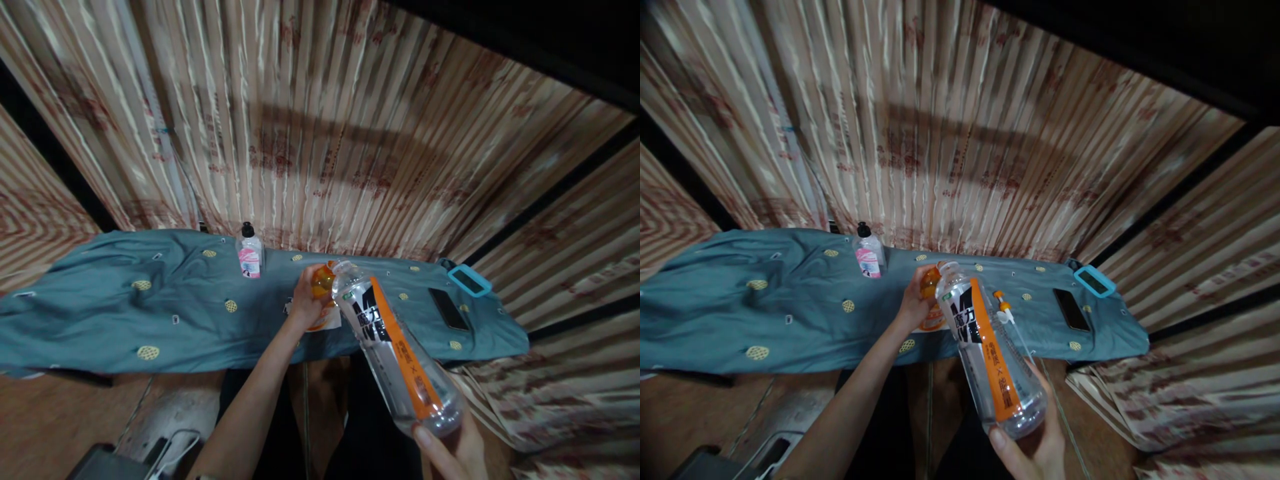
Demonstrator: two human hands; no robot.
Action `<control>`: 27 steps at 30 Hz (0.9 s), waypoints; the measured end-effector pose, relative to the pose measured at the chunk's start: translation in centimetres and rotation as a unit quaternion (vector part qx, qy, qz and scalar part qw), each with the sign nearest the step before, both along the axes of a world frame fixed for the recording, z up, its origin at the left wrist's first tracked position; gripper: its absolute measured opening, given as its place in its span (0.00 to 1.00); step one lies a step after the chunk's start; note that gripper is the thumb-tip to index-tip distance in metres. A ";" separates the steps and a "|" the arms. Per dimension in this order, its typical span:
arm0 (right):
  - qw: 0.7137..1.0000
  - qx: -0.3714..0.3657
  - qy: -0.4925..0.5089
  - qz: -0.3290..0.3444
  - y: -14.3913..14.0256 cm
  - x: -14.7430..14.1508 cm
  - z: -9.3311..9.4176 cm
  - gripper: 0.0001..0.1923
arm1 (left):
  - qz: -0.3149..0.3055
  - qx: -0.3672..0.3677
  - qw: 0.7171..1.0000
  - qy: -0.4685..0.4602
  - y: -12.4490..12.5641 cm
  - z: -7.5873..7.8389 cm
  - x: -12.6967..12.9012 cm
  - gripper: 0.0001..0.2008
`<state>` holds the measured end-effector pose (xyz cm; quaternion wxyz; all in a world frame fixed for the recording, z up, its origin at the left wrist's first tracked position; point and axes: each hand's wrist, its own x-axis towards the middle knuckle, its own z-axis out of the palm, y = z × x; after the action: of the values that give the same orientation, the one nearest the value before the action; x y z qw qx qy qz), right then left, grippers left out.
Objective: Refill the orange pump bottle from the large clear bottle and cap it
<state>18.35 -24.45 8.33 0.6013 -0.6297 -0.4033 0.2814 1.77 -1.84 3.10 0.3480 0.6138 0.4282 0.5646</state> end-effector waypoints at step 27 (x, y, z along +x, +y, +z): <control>0.999 -0.010 -0.049 -0.011 0.3 0.3 0.7 0.40 | 0.008 0.017 1.000 -0.007 0.2 -0.4 0.1 0.24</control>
<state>18.62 -24.17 9.03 0.5773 -0.6535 -0.4225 0.2476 1.87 -1.65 2.68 0.3357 0.6124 0.4212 0.5787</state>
